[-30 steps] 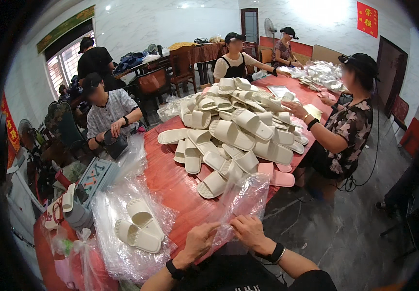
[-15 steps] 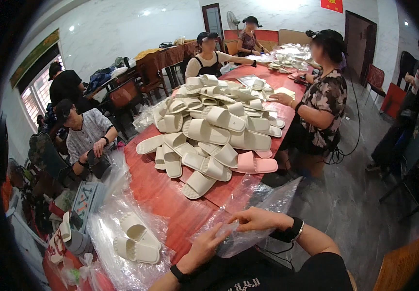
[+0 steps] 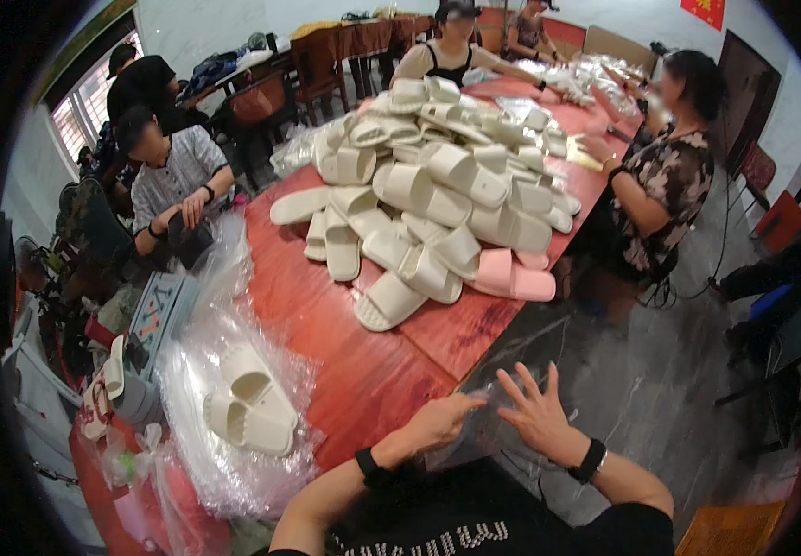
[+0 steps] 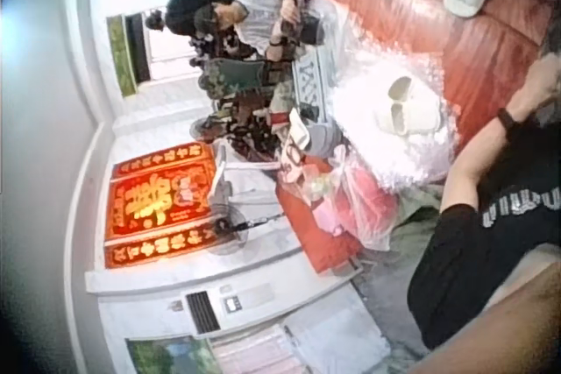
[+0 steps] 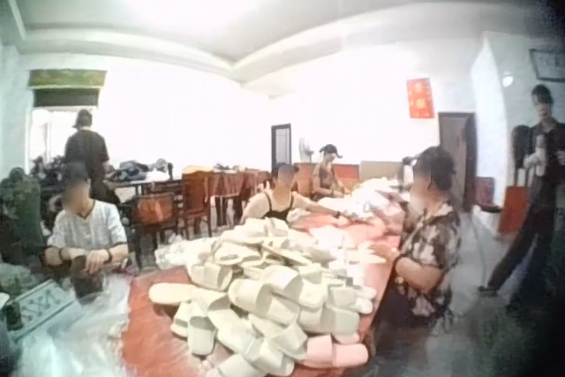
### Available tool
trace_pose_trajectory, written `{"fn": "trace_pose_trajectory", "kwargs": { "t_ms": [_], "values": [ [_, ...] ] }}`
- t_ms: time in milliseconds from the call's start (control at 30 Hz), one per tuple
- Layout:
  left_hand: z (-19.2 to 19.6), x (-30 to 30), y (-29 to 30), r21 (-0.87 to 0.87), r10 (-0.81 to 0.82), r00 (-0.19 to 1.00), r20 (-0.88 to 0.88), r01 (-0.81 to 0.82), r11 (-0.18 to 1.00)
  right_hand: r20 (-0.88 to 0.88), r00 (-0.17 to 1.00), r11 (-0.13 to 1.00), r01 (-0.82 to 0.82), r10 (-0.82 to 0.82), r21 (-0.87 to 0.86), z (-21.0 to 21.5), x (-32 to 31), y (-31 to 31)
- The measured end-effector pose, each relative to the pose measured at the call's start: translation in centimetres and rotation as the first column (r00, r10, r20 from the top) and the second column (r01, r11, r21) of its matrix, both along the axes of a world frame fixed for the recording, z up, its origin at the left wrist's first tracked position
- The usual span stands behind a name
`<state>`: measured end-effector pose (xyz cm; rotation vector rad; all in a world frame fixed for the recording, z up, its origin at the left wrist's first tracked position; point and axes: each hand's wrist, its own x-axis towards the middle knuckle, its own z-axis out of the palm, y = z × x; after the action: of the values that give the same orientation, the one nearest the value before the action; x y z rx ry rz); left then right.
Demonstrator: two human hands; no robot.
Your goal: Pack pairs of white slippers into clear plastic bags.
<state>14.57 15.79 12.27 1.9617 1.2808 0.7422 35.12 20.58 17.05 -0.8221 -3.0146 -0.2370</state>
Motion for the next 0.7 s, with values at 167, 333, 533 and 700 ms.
{"fn": "trace_pose_trajectory", "kwargs": {
  "t_ms": [167, 333, 533, 700],
  "values": [
    [2.1, 0.7, 1.5, -0.034, -0.130, 0.981, -0.146, 0.126, 0.991, 0.028, 0.989, 0.985, 0.148, -0.146, -0.093, -2.3, 2.8, -0.2],
    [1.4, 0.2, 2.9, -0.074, -0.225, 0.969, -0.103, 0.218, 0.973, -0.269, 0.962, 0.998, -0.018, 0.035, 0.067, 0.0, 2.5, 1.1],
    [0.7, -1.9, 6.4, -0.206, -0.204, 0.927, 0.316, 0.277, 0.938, -0.234, 0.957, 0.984, 0.179, -0.174, 0.002, -1.9, 4.8, 4.4],
    [-6.8, -9.6, 11.2, 0.394, 0.786, 0.549, -0.285, -0.680, 0.618, -0.313, 0.906, 0.946, 0.318, -0.286, 0.055, 0.6, 6.2, 7.6]
  ]
}}
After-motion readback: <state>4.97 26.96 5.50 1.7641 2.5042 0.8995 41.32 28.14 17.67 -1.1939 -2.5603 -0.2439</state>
